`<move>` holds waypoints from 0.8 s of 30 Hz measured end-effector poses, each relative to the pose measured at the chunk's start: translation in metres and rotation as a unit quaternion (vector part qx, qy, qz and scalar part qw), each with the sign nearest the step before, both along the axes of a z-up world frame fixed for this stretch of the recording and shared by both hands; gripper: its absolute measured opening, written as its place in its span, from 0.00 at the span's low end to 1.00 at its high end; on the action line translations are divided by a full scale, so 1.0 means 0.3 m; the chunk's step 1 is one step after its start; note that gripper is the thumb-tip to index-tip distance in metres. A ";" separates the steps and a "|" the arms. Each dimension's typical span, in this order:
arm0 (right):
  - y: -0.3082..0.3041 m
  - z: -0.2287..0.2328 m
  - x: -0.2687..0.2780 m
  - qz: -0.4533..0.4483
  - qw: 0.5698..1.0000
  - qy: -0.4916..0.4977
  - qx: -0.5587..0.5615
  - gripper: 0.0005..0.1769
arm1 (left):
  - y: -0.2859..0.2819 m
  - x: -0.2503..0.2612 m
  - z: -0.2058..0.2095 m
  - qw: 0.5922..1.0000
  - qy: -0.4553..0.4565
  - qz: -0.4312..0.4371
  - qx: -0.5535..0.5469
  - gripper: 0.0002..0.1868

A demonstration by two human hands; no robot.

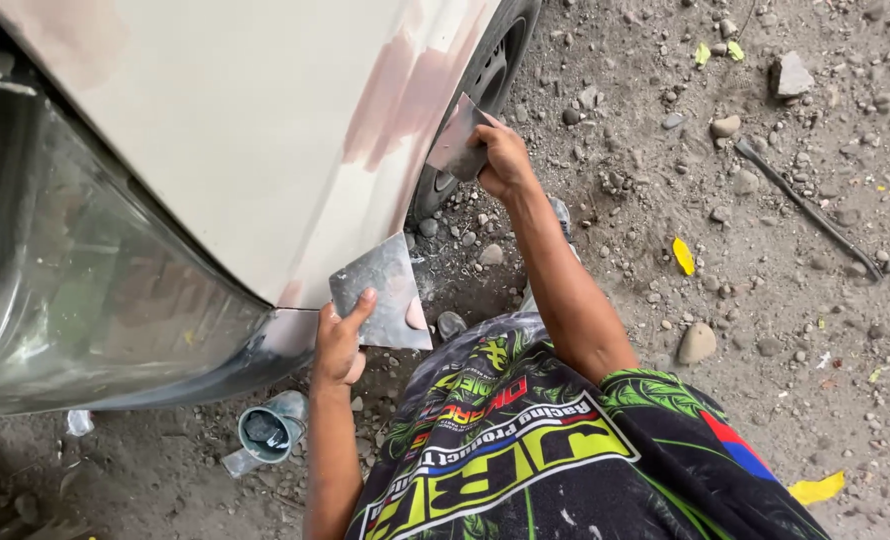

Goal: The person mixes a pink body filler with a hardener on a metal putty knife. They then apply the mixture to the front bumper and fender of a white car, smoothing it over the surface to repair damage.

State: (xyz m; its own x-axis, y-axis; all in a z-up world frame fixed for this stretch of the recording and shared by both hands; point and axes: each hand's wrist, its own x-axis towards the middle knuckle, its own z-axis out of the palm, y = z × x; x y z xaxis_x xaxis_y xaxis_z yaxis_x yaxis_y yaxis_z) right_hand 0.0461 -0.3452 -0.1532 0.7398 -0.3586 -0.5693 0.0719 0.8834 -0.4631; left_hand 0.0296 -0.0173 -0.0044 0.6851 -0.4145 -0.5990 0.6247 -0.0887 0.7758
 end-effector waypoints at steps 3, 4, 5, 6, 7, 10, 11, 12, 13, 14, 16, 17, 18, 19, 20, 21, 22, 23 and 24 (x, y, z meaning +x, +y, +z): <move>-0.035 -0.064 0.028 0.027 0.999 -0.031 -0.018 0.26 | -0.016 0.002 0.013 1.000 0.004 0.001 0.005 0.13; -0.038 -0.075 0.045 0.025 0.999 -0.031 -0.018 0.26 | -0.021 0.006 0.016 1.000 0.004 -0.001 0.006 0.13; -0.042 -0.085 0.061 0.022 0.999 -0.021 -0.027 0.23 | -0.027 0.010 0.021 1.000 0.005 0.000 0.010 0.13; -0.045 -0.098 0.071 0.019 0.999 -0.009 -0.036 0.21 | -0.034 0.009 0.024 1.000 0.007 0.001 0.014 0.14; -0.031 -0.078 0.075 0.017 0.999 -0.009 -0.034 0.21 | -0.034 0.008 0.022 1.000 0.008 -0.001 0.016 0.14; -0.004 0.004 0.090 0.018 0.999 -0.007 -0.042 0.25 | -0.043 0.015 0.018 1.000 0.013 0.007 0.028 0.14; 0.006 0.037 0.088 0.017 0.998 0.008 -0.053 0.28 | -0.046 0.017 0.016 0.999 0.012 0.008 0.030 0.14; 0.018 0.067 0.087 0.017 0.997 0.024 -0.064 0.31 | -0.048 0.017 0.010 0.999 0.012 0.010 0.032 0.14; 0.009 0.120 0.063 0.017 0.997 0.025 -0.065 0.31 | -0.056 0.020 0.010 0.999 0.012 0.009 0.031 0.14; -0.004 0.177 0.041 0.035 0.999 -0.013 -0.040 0.31 | -0.068 0.024 0.013 1.000 0.009 0.003 0.029 0.14; -0.043 0.250 0.002 0.055 0.997 -0.050 -0.014 0.31 | -0.092 0.024 0.028 1.000 0.006 -0.002 0.027 0.14; -0.071 0.267 -0.013 0.043 0.999 -0.002 -0.018 0.32 | -0.104 0.022 0.038 1.000 0.003 -0.001 0.027 0.14; -0.102 0.283 -0.022 0.031 0.998 0.044 -0.023 0.33 | -0.119 0.025 0.047 1.000 -0.001 0.001 0.026 0.14; -0.120 0.204 -0.012 0.032 0.998 0.043 -0.024 0.33 | -0.122 0.027 0.041 1.000 -0.002 0.002 0.025 0.14; -0.144 0.128 -0.002 0.020 0.999 0.033 -0.012 0.32 | -0.129 0.031 0.036 1.000 -0.006 0.003 0.019 0.14; -0.169 0.050 0.008 0.009 1.000 0.024 0.000 0.31 | -0.136 0.034 0.029 1.000 -0.010 0.005 0.013 0.14; -0.183 -0.023 0.021 0.009 1.000 0.024 0.000 0.31 | -0.138 0.034 0.016 1.000 -0.010 0.005 0.013 0.14; -0.197 -0.098 0.034 0.006 1.000 0.002 -0.009 0.26 | -0.140 0.035 0.002 1.000 -0.011 0.007 0.018 0.14; -0.209 -0.170 0.048 0.002 1.000 -0.020 -0.017 0.22 | -0.139 0.036 -0.009 1.000 -0.012 0.009 0.023 0.13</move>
State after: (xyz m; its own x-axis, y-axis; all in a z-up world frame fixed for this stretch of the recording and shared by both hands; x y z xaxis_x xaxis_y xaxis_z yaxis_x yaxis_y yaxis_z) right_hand 0.0605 -0.4080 -0.2042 0.7629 -0.3741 -0.5273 0.0864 0.8673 -0.4903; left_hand 0.0403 -0.0591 -0.0070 0.7074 -0.3738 -0.5999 0.6070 -0.1136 0.7865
